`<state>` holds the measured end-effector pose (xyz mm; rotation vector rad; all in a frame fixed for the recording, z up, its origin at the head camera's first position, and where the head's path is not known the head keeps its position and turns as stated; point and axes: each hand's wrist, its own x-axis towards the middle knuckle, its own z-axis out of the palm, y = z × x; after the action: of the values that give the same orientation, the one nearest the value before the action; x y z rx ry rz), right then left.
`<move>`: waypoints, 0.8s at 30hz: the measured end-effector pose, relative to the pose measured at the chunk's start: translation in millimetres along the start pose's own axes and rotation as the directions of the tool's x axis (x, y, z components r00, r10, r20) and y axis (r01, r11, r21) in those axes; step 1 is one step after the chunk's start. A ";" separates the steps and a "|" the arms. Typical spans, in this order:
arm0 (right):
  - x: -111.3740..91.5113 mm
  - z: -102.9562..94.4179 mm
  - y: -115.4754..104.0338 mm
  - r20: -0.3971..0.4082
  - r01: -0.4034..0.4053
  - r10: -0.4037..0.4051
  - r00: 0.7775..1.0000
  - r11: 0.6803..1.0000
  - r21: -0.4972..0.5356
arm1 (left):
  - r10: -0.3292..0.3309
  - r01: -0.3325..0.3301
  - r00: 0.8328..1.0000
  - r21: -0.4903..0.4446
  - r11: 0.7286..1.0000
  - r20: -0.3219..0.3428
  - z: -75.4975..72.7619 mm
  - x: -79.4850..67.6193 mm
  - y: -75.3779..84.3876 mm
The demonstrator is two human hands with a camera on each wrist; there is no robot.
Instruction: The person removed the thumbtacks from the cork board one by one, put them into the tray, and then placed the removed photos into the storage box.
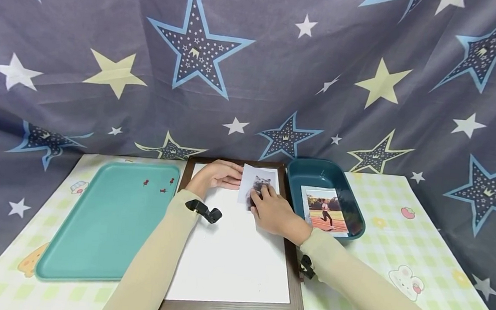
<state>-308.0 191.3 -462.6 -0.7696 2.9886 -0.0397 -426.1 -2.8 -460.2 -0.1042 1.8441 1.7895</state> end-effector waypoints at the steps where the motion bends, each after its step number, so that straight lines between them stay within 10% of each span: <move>1: 0.0 0.1 0.0 0.003 -0.001 0.001 1.000 1.000 -0.001 | -0.001 0.001 1.000 -0.001 1.000 0.006 0.1 0.0 0.1; 24: 2.2 -0.6 4.2 -0.007 0.027 -0.027 1.000 1.000 -0.002 | 0.026 -0.030 0.999 0.107 0.994 0.041 1.8 -1.3 2.6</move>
<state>-311.9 193.9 -462.3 -0.8121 2.9855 -0.0403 -425.4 -1.2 -457.2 -0.0024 1.9183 1.6945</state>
